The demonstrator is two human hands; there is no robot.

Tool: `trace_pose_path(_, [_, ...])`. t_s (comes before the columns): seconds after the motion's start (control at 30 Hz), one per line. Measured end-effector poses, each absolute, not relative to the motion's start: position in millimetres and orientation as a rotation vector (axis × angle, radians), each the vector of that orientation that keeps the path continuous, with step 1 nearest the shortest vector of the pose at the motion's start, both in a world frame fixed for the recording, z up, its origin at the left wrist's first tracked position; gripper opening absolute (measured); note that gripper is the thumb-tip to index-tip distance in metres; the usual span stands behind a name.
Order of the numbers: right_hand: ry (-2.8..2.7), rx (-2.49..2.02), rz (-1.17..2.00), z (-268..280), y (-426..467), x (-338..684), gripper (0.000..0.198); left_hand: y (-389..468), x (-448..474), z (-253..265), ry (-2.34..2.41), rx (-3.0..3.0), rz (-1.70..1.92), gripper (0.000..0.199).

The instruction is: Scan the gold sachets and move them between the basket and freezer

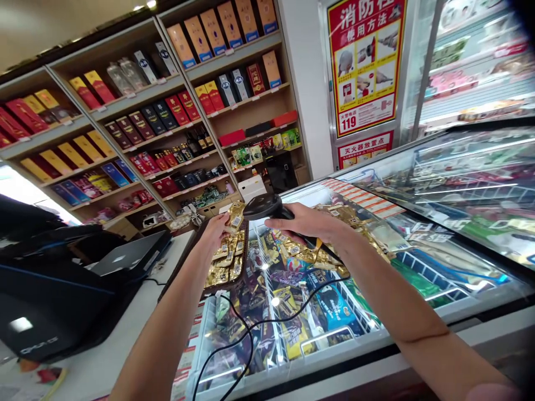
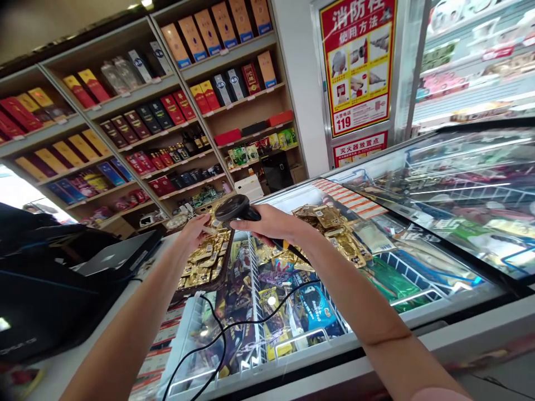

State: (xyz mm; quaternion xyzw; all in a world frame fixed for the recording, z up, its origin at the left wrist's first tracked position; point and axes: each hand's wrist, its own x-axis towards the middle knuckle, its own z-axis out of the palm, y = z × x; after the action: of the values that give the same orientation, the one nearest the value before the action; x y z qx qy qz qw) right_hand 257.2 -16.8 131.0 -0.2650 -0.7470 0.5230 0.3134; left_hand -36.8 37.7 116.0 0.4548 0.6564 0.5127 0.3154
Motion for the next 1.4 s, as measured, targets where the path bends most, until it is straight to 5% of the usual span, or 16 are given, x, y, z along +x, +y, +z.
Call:
trace_pose_path(0.53, [-2.029, -0.684, 1.38, 128, -19, 254, 0.049, 26, -76, 119, 1.768, 1.156, 1.392, 0.026])
trace_pose_path(0.97, [-2.107, -0.833, 1.221, 128, -17, 265, 0.048, -30, -162, 66, 2.504, 1.092, 1.162, 0.03])
trace_pose_path(1.1, [-2.211, -1.106, 1.064, 121, 0, 272, 0.049, -18, -136, 67, 2.554, 1.411, 1.138, 0.037])
trace_pose_path(1.4, [-2.209, -1.471, 0.865, 111, 39, 298, 0.056, 37, 25, 18, 1.784, 2.139, 0.722, 0.02])
